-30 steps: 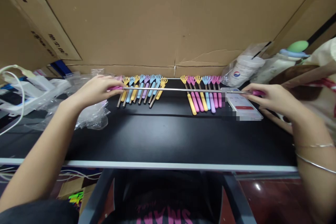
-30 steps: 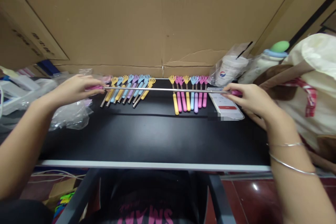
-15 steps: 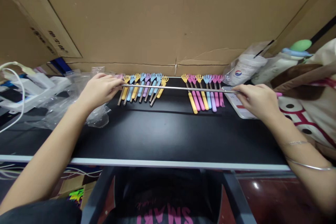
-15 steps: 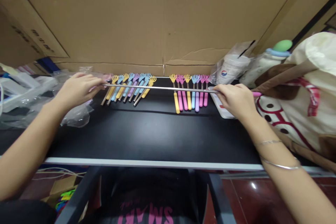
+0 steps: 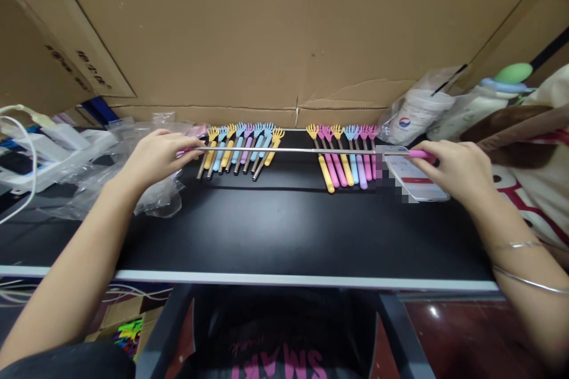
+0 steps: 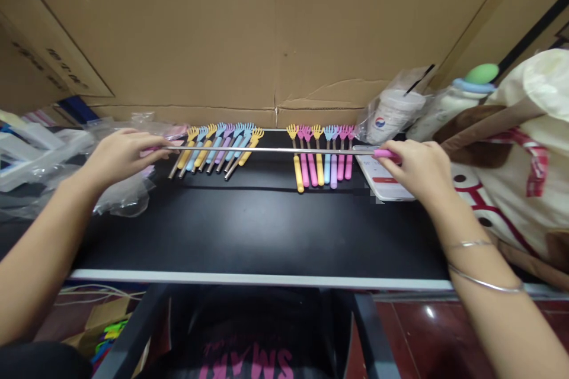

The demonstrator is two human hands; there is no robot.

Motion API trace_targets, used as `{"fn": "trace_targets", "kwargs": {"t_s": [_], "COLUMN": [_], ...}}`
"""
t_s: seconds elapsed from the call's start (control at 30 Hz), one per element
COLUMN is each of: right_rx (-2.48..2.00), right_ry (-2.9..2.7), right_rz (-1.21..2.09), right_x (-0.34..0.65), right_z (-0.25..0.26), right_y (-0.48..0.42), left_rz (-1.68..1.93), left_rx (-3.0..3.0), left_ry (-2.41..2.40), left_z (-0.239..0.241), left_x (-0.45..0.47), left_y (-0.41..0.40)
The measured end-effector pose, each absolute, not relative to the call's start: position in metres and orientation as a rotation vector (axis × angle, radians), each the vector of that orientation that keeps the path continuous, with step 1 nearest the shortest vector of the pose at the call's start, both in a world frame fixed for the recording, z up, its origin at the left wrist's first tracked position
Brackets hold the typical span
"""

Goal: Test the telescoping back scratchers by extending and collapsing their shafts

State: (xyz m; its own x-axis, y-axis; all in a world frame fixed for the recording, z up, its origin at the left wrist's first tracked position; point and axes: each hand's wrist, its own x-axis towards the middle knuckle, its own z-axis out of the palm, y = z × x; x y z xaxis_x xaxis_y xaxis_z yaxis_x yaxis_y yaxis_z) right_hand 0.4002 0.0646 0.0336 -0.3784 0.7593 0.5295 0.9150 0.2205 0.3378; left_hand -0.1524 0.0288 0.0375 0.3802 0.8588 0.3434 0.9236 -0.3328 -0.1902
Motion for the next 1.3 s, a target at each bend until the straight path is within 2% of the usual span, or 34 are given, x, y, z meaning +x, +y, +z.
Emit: {"fn": "trace_targets", "kwargs": {"t_s": [0.7,1.03,1.3], "right_rx": [-1.463,-1.191,-1.210], "right_ry": [-2.361,-2.546,-2.544], "right_rz": [-0.774,-0.664,-0.618], "right_x": [0.402,0.373,0.368], "right_z": [0.027,0.024,0.020], "right_y": [0.066,0.055,0.051], "left_rz": [-0.208,-0.288,-0.284], "left_rx": [-2.252,-2.389,-2.340], "left_ry": [-1.471,-1.377,-1.334], "left_z": [0.035,0.024,0.022], "left_x": [-0.147,-0.107,-0.096], "left_y": [0.025,0.020,0.014]}}
